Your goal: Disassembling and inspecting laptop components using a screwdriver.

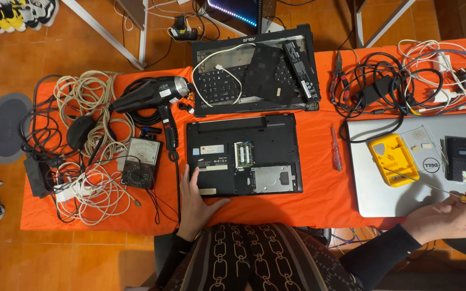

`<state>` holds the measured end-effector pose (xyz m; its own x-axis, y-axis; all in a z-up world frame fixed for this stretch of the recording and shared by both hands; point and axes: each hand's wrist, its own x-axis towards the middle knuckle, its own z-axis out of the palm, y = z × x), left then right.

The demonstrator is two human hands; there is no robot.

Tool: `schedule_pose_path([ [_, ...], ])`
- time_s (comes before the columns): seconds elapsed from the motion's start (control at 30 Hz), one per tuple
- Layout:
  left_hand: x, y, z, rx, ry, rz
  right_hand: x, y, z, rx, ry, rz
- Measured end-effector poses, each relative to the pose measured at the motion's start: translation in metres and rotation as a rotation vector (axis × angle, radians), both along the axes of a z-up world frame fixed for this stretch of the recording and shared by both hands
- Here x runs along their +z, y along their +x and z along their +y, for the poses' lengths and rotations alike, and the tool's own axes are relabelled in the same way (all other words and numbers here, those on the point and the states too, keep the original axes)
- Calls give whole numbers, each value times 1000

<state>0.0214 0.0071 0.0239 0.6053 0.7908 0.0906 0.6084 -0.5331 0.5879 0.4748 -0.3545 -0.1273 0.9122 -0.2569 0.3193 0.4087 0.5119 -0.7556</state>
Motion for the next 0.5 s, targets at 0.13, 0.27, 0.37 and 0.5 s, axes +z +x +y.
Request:
schedule_pose_path([
  [0.13,-6,-2,1,8,27,-24,20,-6,9,-7,-82,-5],
  [0.27,-5,-3,0,7,-5,-21,7,-1,-1,-6,-58,-2],
  [0.37,-2,-1,1,4,-5,-12,1,1,-5,3,-29,2],
  [0.5,-2,-2,1,1,-5,-5,1,0,-6,10,-16,3],
])
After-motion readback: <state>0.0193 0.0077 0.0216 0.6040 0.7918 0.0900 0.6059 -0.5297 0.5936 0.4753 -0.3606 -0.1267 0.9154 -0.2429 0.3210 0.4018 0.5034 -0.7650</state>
